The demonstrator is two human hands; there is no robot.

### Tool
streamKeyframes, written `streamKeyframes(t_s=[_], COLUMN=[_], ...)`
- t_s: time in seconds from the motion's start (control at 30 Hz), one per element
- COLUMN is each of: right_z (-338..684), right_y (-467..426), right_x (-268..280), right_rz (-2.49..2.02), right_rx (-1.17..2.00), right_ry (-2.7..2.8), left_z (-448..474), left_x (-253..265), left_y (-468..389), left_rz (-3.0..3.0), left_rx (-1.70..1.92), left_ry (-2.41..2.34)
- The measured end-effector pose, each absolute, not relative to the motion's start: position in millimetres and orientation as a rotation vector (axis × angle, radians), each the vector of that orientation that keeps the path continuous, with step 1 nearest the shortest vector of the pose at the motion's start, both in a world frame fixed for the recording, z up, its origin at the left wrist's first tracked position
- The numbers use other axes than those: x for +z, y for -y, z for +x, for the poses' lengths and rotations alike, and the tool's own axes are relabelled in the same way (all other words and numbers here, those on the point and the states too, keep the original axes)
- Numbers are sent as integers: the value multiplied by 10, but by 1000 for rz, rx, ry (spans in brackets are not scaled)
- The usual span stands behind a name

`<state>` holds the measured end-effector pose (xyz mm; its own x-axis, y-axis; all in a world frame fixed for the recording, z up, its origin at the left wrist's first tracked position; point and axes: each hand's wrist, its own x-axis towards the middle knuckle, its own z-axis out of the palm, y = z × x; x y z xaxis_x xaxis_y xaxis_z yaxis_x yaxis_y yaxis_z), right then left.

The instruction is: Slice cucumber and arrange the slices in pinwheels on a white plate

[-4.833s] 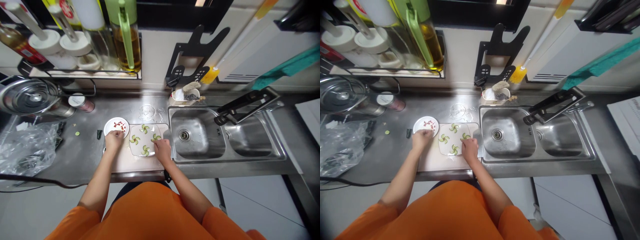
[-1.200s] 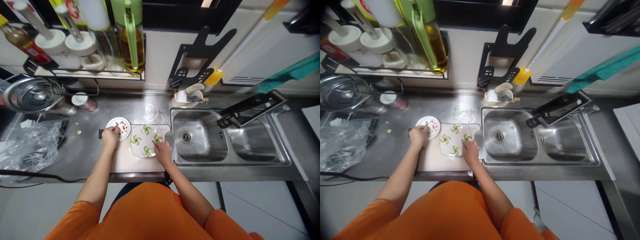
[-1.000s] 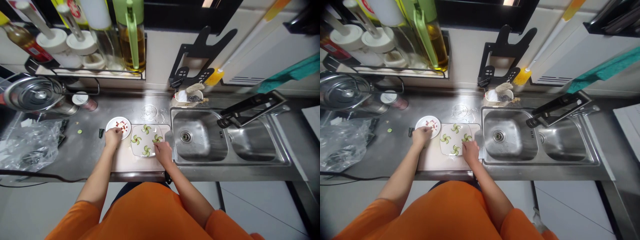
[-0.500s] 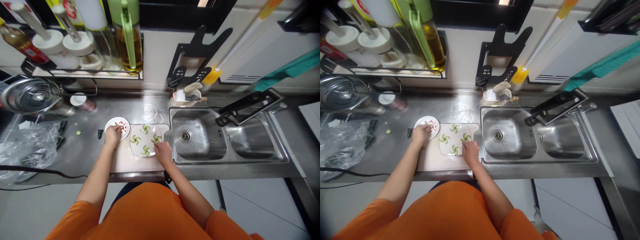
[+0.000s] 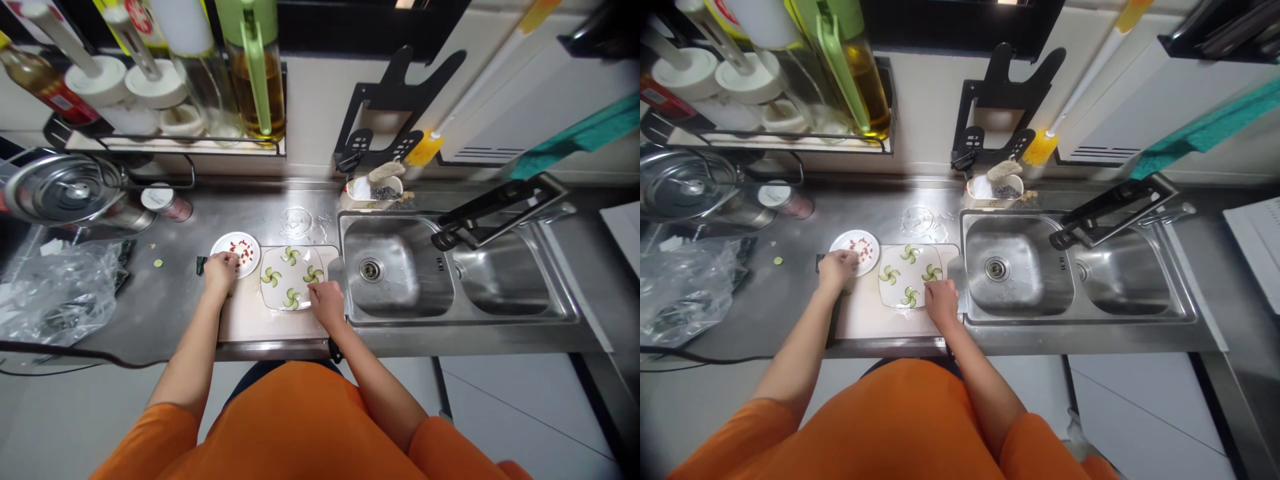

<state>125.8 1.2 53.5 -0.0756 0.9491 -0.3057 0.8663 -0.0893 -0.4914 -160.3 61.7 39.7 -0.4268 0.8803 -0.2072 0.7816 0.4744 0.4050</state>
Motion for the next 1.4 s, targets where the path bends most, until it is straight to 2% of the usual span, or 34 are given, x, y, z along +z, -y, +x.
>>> streamKeyframes(t_s=[0.2, 0.4, 1.4], right_z=[1230, 1187, 1039], right_y=[14, 94, 87], right_x=[561, 562, 424], right_rz=[-2017, -1979, -1941], right_rx=[906, 885, 986], right_ry=[2032, 2100, 2211], left_z=[-1039, -546, -423], left_x=[531, 376, 224], left_y=[-239, 197, 292], left_rz=[1514, 1535, 1715], left_rx=[537, 548, 528], left_ry=[-2026, -1757, -1766])
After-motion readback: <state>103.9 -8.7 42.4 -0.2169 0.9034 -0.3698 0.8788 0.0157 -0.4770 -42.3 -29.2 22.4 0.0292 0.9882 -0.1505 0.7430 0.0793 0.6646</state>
